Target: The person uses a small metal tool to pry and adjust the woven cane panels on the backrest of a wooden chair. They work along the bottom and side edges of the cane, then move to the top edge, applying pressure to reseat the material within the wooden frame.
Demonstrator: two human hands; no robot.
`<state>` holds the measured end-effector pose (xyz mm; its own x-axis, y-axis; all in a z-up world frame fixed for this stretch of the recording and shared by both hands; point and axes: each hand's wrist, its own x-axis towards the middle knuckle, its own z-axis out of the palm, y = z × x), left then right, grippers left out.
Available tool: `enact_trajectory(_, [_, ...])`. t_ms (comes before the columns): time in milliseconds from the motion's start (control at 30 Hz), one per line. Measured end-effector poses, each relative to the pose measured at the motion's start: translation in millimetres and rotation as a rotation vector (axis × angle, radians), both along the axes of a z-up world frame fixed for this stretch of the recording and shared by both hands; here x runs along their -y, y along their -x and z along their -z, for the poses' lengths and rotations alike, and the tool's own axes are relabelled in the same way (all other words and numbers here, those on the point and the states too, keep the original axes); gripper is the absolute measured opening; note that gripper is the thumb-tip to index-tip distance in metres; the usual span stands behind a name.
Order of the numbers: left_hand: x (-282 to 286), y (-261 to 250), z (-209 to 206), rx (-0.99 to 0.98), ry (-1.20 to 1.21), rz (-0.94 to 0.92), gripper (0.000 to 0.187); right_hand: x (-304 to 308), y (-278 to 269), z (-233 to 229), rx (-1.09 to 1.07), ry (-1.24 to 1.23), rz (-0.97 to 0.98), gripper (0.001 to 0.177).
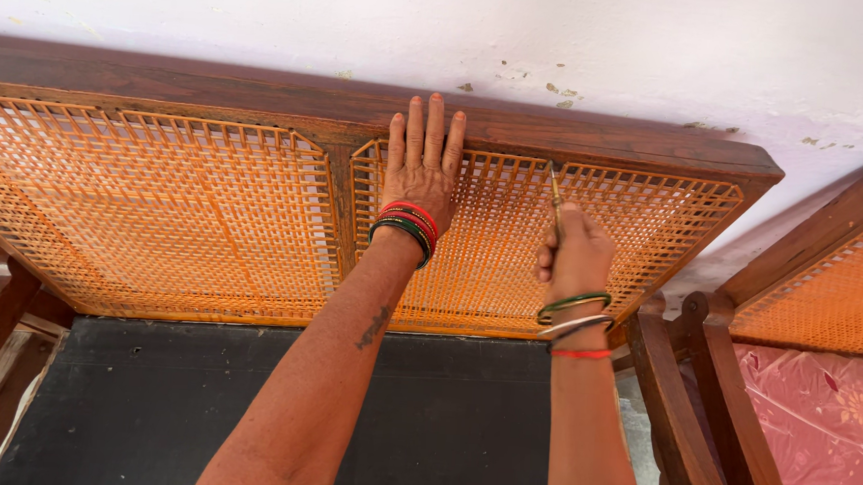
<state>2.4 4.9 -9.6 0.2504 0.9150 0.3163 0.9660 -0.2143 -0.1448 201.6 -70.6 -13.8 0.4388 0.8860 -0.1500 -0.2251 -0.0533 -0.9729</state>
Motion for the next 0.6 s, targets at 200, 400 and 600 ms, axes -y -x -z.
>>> enact_trajectory(200, [4.2,1.5,-7.5,0.055,-0.019,0.036,0.088,17.2,13.0,-2.6,1.243,-0.63,0.225,0.018])
enact_trajectory(400, [4.9,24.6,-10.3,0.177,0.09,0.176,0.09,25.1,43.8,-31.9,0.63,-0.214,-0.014,0.026])
enact_trajectory(600, [13.1,41.3,16.2,0.08,-0.111,0.03,0.084,19.7,69.5,-32.8,0.457,-0.151,-0.113,0.03])
